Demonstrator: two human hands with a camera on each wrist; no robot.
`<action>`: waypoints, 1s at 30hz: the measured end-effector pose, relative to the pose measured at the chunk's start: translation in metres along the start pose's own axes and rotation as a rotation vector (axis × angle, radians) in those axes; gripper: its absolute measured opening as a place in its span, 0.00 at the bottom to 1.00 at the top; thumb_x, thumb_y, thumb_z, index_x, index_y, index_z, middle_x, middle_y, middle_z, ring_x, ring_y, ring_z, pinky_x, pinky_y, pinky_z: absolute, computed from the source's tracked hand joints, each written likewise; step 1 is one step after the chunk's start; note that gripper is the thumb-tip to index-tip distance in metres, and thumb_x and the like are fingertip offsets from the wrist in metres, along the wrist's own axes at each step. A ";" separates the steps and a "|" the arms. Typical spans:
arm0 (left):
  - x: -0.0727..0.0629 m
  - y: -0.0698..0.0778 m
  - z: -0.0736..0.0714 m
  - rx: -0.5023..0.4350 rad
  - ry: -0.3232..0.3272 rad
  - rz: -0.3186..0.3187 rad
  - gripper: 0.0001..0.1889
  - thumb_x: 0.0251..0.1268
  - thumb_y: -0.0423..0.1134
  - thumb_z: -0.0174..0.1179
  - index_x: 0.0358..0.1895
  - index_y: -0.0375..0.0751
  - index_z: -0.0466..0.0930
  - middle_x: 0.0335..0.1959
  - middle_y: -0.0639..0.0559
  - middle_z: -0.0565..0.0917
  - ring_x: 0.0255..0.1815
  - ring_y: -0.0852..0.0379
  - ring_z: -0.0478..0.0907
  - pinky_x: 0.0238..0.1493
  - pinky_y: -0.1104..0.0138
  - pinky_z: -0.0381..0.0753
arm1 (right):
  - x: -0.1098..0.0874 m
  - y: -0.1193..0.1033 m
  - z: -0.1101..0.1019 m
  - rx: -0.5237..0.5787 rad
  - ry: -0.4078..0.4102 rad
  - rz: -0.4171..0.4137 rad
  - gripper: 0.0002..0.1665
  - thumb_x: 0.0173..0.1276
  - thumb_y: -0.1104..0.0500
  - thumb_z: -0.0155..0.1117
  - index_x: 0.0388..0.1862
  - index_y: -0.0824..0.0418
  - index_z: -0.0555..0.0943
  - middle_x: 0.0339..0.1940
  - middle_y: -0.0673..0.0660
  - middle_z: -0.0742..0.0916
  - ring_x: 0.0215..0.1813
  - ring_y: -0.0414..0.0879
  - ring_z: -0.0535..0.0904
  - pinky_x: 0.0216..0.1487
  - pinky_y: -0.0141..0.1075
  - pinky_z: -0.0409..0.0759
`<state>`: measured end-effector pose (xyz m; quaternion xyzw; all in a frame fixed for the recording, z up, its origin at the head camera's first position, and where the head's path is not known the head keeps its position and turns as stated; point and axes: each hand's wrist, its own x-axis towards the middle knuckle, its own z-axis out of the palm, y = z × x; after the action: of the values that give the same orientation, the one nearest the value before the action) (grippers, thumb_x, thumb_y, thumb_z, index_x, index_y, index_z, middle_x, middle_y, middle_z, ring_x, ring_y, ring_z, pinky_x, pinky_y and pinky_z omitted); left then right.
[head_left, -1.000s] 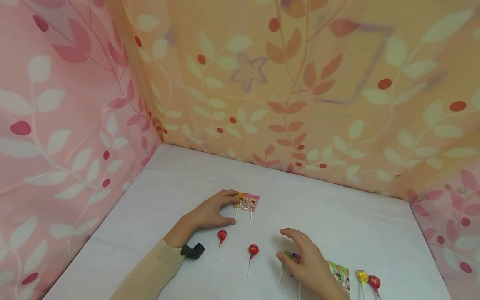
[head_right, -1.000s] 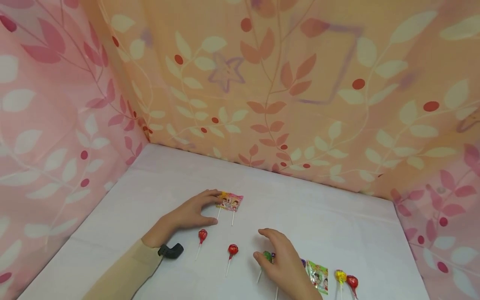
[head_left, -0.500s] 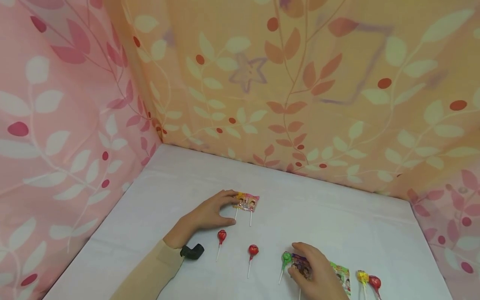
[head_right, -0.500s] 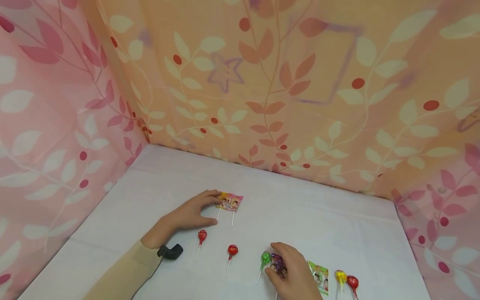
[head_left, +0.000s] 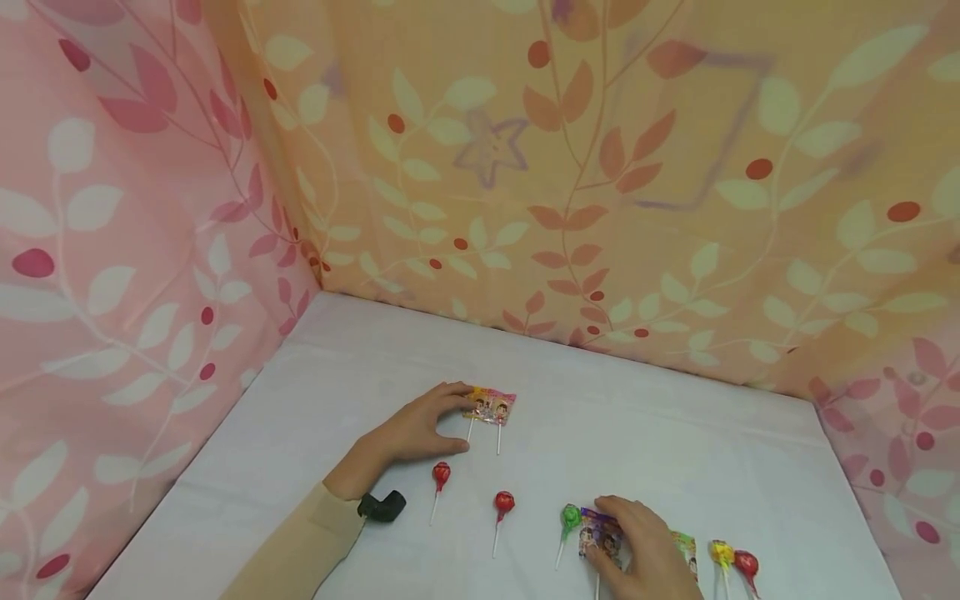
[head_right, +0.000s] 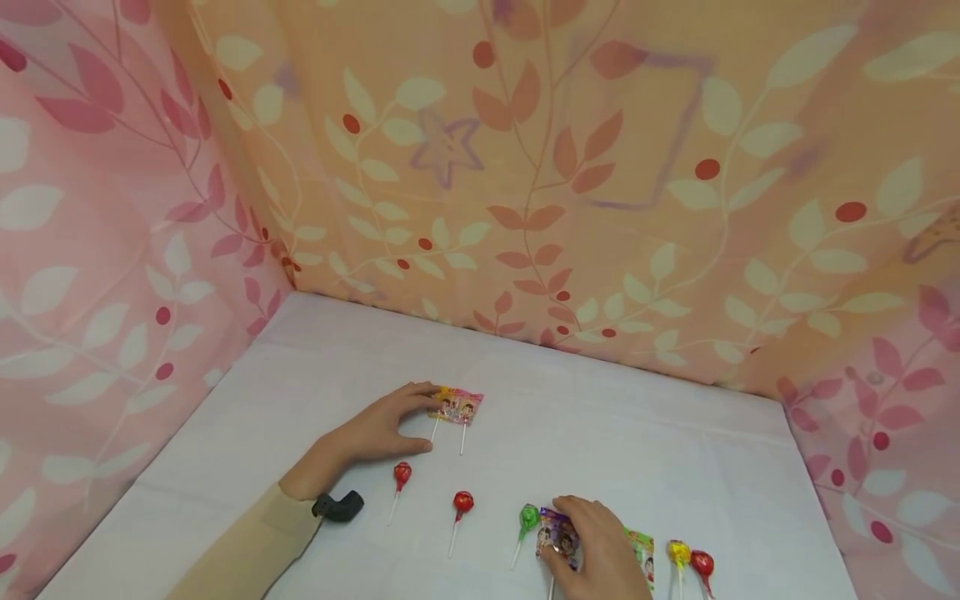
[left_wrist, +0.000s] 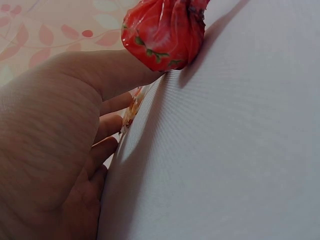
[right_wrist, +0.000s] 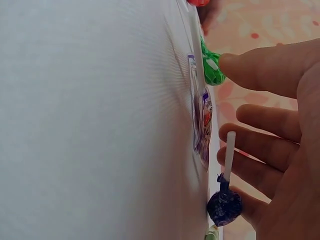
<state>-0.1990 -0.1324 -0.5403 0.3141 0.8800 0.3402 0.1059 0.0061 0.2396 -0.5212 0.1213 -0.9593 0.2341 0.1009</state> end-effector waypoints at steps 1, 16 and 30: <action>0.000 0.000 0.000 0.002 -0.002 -0.004 0.35 0.66 0.54 0.79 0.76 0.58 0.80 0.84 0.59 0.67 0.87 0.51 0.58 0.82 0.46 0.65 | 0.000 0.000 0.000 0.000 -0.009 0.007 0.35 0.57 0.45 0.89 0.62 0.55 0.88 0.58 0.44 0.89 0.59 0.50 0.87 0.61 0.60 0.85; 0.002 -0.001 0.001 0.006 -0.003 0.001 0.35 0.66 0.54 0.79 0.76 0.57 0.80 0.84 0.59 0.67 0.86 0.52 0.59 0.82 0.47 0.66 | -0.001 0.003 -0.006 -0.076 -0.136 0.071 0.38 0.53 0.40 0.88 0.60 0.53 0.88 0.57 0.47 0.87 0.62 0.54 0.84 0.66 0.63 0.80; 0.002 -0.002 0.002 0.009 0.003 0.012 0.36 0.65 0.54 0.79 0.76 0.56 0.80 0.84 0.59 0.68 0.86 0.52 0.60 0.82 0.47 0.66 | -0.002 0.010 -0.002 -0.077 -0.120 0.069 0.30 0.54 0.42 0.88 0.55 0.50 0.91 0.55 0.43 0.87 0.60 0.52 0.84 0.64 0.62 0.81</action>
<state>-0.2011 -0.1314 -0.5429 0.3193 0.8798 0.3374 0.1011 0.0058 0.2494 -0.5239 0.0978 -0.9755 0.1929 0.0396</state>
